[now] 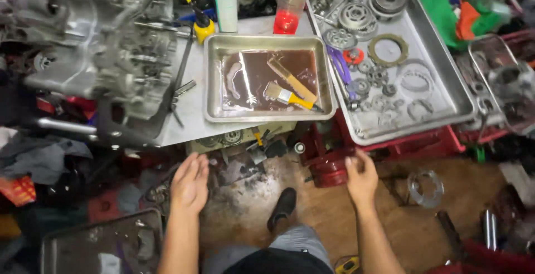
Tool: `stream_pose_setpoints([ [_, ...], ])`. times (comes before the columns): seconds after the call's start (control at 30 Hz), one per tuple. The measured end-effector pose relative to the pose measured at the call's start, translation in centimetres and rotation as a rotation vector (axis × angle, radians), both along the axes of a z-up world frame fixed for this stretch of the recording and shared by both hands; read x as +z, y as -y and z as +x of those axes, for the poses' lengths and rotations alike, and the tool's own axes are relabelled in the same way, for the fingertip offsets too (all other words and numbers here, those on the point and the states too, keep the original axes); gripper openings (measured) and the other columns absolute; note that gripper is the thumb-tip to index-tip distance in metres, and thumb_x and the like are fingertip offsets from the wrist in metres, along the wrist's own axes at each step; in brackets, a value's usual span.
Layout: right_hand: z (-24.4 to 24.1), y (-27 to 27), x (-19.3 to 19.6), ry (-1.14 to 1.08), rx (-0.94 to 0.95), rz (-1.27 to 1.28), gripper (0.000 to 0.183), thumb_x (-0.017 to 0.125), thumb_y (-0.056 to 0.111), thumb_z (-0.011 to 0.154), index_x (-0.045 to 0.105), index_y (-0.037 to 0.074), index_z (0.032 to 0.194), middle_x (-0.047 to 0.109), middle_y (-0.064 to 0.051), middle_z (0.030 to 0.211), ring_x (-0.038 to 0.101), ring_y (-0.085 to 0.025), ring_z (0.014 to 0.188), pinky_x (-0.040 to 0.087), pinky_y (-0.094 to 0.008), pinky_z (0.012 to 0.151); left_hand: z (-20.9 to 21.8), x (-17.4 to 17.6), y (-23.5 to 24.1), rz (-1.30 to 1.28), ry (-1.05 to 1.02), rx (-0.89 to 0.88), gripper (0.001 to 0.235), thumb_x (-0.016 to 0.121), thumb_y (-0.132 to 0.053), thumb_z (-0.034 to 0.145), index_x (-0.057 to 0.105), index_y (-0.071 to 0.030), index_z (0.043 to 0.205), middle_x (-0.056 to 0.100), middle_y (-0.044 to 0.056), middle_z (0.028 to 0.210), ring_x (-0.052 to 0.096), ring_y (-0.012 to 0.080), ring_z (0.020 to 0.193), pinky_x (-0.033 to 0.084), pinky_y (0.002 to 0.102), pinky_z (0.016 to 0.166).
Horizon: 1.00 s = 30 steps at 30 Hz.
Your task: Cleaning motorcycle engine components with a brush and solvent and inspecting them.
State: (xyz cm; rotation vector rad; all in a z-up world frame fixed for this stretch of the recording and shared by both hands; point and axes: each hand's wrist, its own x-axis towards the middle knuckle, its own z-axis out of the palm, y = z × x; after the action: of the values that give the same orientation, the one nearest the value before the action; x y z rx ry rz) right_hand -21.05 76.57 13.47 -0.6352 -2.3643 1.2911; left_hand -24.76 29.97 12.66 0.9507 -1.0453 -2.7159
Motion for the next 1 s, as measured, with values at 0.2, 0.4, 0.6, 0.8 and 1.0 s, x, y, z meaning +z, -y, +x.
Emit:
stream_pose_setpoints([
  [0.2,-18.7,-1.6,6.2,-0.071,0.209,0.112,0.038,0.072,0.022,0.096,0.067,0.007,0.130,0.068,-0.012,0.101,0.065,-0.028,0.097,0.050,-0.042,0.093,-9.1,1.9,-9.6,0.057,-0.068,-0.038,0.022,0.071,-0.008,0.095,0.068,-0.006,0.117,0.073,0.017,0.104,0.072,0.0258,0.092,0.059,0.033,0.080],
  [0.4,-33.6,0.1,5.5,-0.108,0.340,0.070,0.065,0.087,0.019,0.090,0.054,0.007,0.145,0.065,-0.005,0.099,0.066,-0.022,0.094,0.053,-0.042,0.092,-15.2,6.5,-13.1,0.127,-0.009,-0.156,0.027,0.064,-0.030,0.102,0.069,-0.017,0.125,0.073,0.012,0.123,0.070,0.0239,0.112,0.053,0.038,0.098],
  [0.6,-43.0,6.1,9.0,-0.040,0.414,0.068,0.107,0.095,0.027,0.091,0.015,0.013,0.160,0.038,-0.021,0.152,0.041,-0.038,0.143,0.030,-0.049,0.121,-22.0,5.3,-13.6,0.240,0.072,-0.264,0.048,0.051,-0.033,0.098,0.058,-0.009,0.140,0.064,0.016,0.141,0.061,0.0313,0.132,0.044,0.048,0.114],
  [0.8,-53.3,9.3,5.6,-0.232,0.438,-0.061,0.116,0.105,0.005,0.090,0.012,0.012,0.159,0.026,-0.023,0.169,0.027,-0.034,0.160,0.016,-0.044,0.134,-26.7,5.2,-14.1,0.221,0.166,-0.337,0.048,0.050,-0.023,0.092,0.062,-0.002,0.134,0.068,0.025,0.133,0.067,0.0365,0.123,0.052,0.050,0.104],
  [1.0,-55.1,5.1,9.0,-0.225,0.418,0.193,0.118,0.116,0.018,0.110,0.010,0.010,0.159,0.020,-0.019,0.168,0.022,-0.033,0.162,0.012,-0.045,0.139,-29.7,3.9,-14.5,0.250,0.125,-0.361,0.034,0.053,-0.021,0.094,0.068,-0.006,0.120,0.071,0.026,0.130,0.070,0.0372,0.120,0.052,0.047,0.104],
])
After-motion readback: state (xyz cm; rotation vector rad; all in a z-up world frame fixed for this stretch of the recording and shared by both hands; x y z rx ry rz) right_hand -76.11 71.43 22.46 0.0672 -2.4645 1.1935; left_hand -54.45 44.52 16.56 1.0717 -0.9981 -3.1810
